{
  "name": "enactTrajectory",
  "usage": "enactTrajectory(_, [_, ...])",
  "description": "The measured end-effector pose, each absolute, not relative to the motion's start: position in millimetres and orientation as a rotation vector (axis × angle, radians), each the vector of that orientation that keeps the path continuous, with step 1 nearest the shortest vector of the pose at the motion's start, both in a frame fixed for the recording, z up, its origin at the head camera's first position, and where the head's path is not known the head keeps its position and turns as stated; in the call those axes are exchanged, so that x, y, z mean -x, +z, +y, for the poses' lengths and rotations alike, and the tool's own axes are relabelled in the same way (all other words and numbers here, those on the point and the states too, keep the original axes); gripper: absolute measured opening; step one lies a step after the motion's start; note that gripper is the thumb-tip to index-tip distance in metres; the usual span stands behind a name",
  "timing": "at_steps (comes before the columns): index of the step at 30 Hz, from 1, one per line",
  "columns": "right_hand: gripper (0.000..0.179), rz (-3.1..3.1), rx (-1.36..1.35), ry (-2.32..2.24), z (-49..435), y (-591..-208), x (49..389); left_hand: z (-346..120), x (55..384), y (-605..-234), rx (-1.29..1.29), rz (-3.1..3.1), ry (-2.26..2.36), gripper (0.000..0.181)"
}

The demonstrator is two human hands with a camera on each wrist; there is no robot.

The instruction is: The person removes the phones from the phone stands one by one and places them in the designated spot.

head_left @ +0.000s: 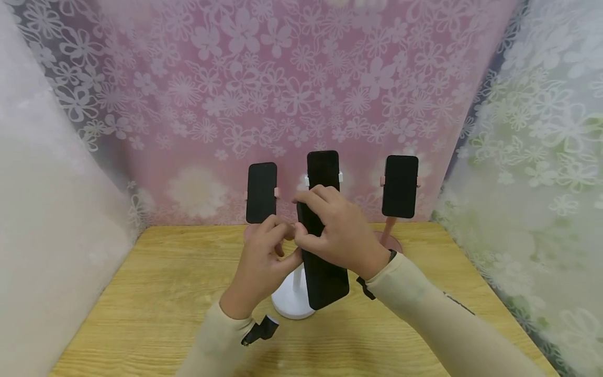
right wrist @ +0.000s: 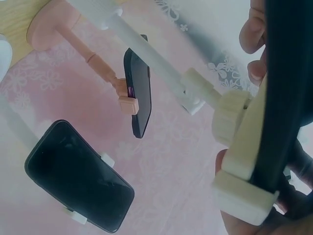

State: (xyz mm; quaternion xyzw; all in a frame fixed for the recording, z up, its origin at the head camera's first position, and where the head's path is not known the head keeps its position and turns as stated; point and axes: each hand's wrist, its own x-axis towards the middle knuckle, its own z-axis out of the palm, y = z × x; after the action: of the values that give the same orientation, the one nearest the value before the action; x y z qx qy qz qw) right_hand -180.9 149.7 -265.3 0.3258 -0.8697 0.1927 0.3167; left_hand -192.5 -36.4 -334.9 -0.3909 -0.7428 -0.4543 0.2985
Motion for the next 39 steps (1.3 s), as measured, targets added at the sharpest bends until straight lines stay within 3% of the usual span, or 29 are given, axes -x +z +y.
enactTrajectory(18, [0.042,-2.122,-0.971,0.515,152.1,-272.9,176.6,-30.7,187.6,-339.0,1.018,-1.963,-1.377,0.018])
enactTrajectory(24, [0.035,-1.853,-1.097,0.524,151.1,-272.9,174.7,-33.0,188.7,-337.7,1.036,-1.957,-1.44,0.019])
enactTrajectory(39, [0.033,-1.406,-1.157,0.454,165.1,-304.2,124.6,-34.5,190.1,-336.6,1.045,-1.995,-1.419,0.022])
